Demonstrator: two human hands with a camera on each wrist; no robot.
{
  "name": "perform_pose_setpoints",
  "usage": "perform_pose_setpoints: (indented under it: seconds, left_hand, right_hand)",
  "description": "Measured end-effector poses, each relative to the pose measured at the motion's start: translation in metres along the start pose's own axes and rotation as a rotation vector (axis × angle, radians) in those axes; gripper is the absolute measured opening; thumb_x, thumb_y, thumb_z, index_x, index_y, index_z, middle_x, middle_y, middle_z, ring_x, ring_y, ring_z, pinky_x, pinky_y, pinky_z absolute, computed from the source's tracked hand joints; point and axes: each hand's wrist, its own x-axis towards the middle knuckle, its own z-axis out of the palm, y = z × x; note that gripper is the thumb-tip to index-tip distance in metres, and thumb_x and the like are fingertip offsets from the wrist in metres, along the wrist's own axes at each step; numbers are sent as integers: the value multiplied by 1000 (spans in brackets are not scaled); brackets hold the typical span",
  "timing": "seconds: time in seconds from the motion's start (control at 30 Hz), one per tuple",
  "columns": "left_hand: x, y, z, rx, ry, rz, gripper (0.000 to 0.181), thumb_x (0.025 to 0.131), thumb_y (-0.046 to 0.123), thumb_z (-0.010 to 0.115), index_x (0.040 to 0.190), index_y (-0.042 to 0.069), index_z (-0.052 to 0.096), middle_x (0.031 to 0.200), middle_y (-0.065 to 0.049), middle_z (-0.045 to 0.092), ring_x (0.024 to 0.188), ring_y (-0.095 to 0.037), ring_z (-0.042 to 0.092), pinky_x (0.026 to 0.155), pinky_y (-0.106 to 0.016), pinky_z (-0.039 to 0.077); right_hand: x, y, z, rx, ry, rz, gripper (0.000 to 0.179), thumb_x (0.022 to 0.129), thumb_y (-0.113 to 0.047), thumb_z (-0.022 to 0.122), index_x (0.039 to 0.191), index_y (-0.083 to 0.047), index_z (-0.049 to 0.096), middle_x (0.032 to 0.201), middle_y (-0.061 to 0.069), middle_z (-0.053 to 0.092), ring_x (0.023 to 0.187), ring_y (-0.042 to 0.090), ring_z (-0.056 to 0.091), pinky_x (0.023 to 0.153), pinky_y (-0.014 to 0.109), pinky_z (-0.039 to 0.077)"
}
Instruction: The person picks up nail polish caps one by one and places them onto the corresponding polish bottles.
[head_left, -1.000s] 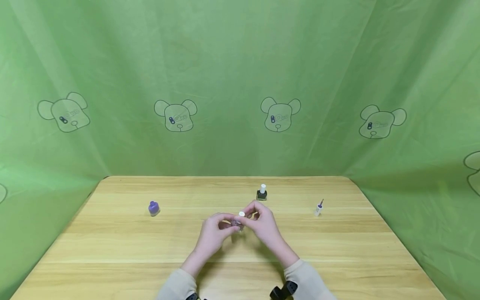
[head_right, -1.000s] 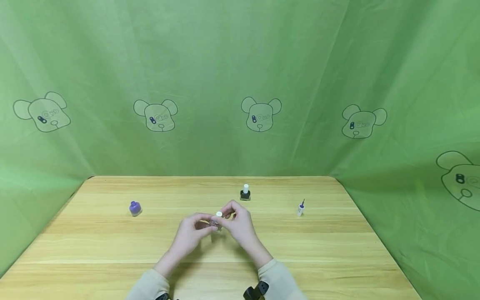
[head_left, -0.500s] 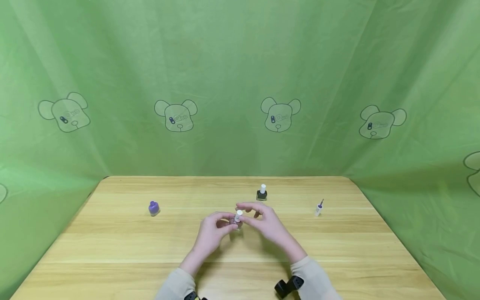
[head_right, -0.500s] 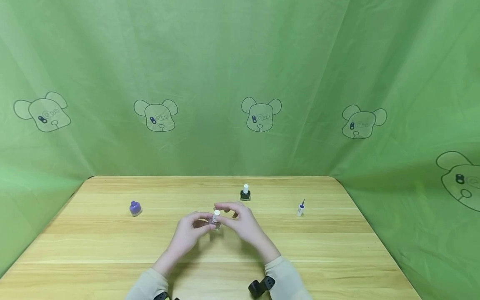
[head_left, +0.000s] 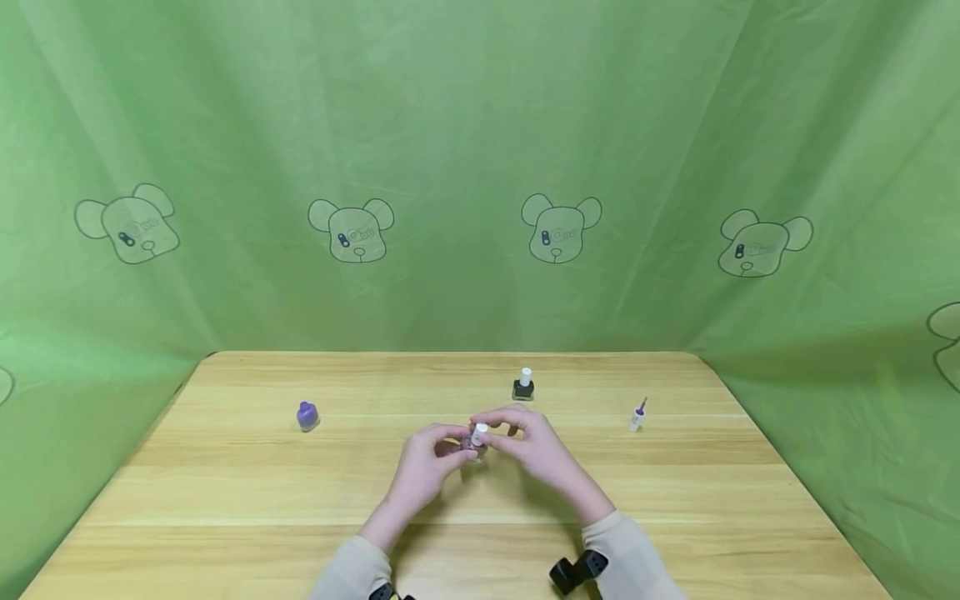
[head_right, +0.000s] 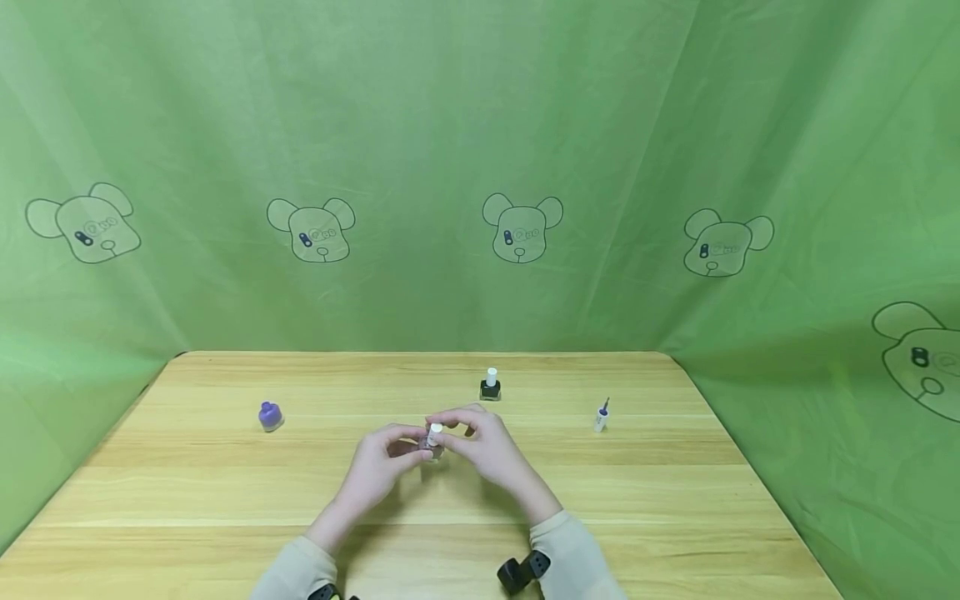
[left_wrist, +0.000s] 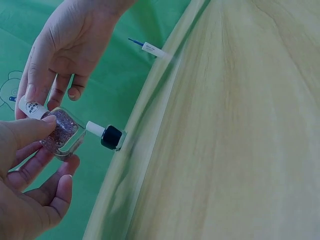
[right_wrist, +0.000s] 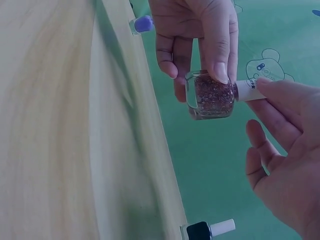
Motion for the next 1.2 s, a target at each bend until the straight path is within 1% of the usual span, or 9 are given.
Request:
perform_pose_setpoints:
  seconds: [0.27, 0.4, 0.6, 0.67, 0.77, 0.9, 0.97, 1.13, 1.2]
  left_hand:
    - [-1, 0, 1, -8, -9, -3, 30, 82, 19, 76, 108, 7, 71, 105, -12, 71, 87, -19, 71, 78, -19, 57]
    - [-1, 0, 2, -18, -8, 1, 29, 82, 19, 77, 107, 6, 72, 103, -12, 71, 85, -19, 71, 76, -19, 56]
    - [-1, -1, 4, -20, 0, 8, 28, 80, 17, 78, 105, 4, 72, 101, -14, 71, 83, -20, 71, 73, -17, 56]
    - [0, -1, 4, -17, 2, 9, 28, 80, 17, 78, 105, 4, 72, 101, -15, 71, 83, -20, 71, 73, -17, 56]
    - [-1, 0, 4, -10, 3, 2, 28, 81, 17, 78, 105, 5, 72, 102, -13, 71, 83, -18, 71, 73, -17, 56]
    - [-1, 1, 4, -5, 3, -7, 27, 81, 18, 77, 105, 7, 72, 103, -12, 71, 84, -16, 69, 74, -16, 55]
    - [-1, 2, 3, -3, 3, -10, 27, 82, 19, 77, 105, 7, 72, 103, -11, 71, 84, -15, 69, 74, -16, 55]
    - [-1, 2, 2, -1, -2, -14, 29, 81, 21, 77, 106, 7, 72, 103, -11, 71, 85, -16, 69, 75, -16, 55]
    - [-1, 2, 2, -7, -5, -13, 29, 81, 20, 77, 106, 7, 72, 103, -11, 71, 85, -17, 69, 75, -16, 55]
  right_hand:
    - [1, 1, 6, 22, 88, 58, 20, 83, -29, 75, 100, -18, 73, 106, 1, 73, 94, 20, 60, 77, 23, 44]
    - [1, 0, 9, 38, 141, 87, 18, 79, -26, 79, 92, -17, 71, 95, 1, 73, 85, 19, 58, 70, 19, 43]
    - [1, -4, 13, 55, 186, 127, 20, 75, -22, 83, 85, -15, 67, 80, 0, 66, 71, 9, 55, 63, 18, 40]
    - [1, -4, 13, 60, 181, 142, 22, 75, -22, 83, 86, -15, 66, 80, -1, 65, 73, 9, 54, 64, 18, 40]
    - [2, -5, 12, 63, 150, 150, 25, 76, -23, 82, 94, -15, 66, 86, 0, 65, 80, 13, 55, 68, 20, 41]
    - [1, -5, 9, 61, 87, 116, 35, 79, -25, 80, 111, -16, 67, 101, 2, 68, 90, 16, 54, 73, 23, 43]
    - [0, -9, 7, 62, 57, 97, 37, 81, -24, 78, 115, -14, 66, 108, 4, 69, 94, 20, 54, 76, 25, 43]
    - [-1, -8, 3, 29, 9, 60, 37, 84, -25, 75, 118, -15, 67, 115, 3, 69, 101, 22, 55, 82, 29, 43]
    - [-1, -5, 3, 10, -2, 48, 36, 84, -28, 75, 118, -17, 68, 116, 2, 69, 101, 19, 55, 82, 29, 43]
